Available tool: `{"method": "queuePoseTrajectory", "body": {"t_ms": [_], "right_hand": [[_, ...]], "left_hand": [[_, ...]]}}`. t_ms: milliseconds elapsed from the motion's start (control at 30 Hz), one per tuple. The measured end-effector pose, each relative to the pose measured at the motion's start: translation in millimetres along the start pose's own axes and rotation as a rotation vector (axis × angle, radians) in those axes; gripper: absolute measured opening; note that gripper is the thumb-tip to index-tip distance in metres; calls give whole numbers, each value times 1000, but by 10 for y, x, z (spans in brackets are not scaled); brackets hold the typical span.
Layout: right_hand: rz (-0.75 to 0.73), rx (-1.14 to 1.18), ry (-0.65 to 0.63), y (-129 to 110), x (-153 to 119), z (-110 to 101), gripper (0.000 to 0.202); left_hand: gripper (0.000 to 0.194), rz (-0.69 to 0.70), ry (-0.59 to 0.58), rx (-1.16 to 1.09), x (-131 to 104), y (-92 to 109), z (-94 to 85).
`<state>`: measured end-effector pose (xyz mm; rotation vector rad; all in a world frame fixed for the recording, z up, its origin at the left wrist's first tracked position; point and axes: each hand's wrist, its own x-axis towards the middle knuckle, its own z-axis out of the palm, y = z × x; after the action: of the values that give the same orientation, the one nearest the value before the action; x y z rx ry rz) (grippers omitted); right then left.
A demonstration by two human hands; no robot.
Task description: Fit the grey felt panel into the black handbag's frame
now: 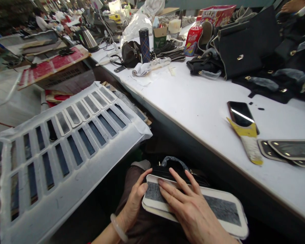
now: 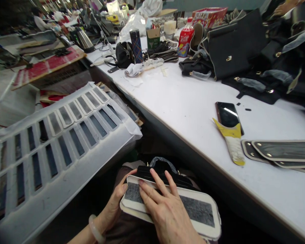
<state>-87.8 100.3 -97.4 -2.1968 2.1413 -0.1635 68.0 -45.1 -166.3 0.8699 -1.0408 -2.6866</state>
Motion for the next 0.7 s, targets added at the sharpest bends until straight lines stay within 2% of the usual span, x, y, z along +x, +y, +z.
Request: {"method": "queuePoseTrajectory", "body": {"t_ms": [200, 367, 533, 700], "right_hand": [[139, 223, -109, -115, 12, -85, 64], [363, 455, -193, -228, 46, -227, 58], [464, 530, -130, -333, 57, -247, 44], [541, 510, -12, -430, 87, -75, 32]], "left_hand": [[47, 17, 5, 12, -16, -4, 18], [46, 32, -5, -34, -8, -87, -61], [57, 80, 72, -143, 11, -211, -81], [57, 75, 156, -257, -26, -189, 46]]}}
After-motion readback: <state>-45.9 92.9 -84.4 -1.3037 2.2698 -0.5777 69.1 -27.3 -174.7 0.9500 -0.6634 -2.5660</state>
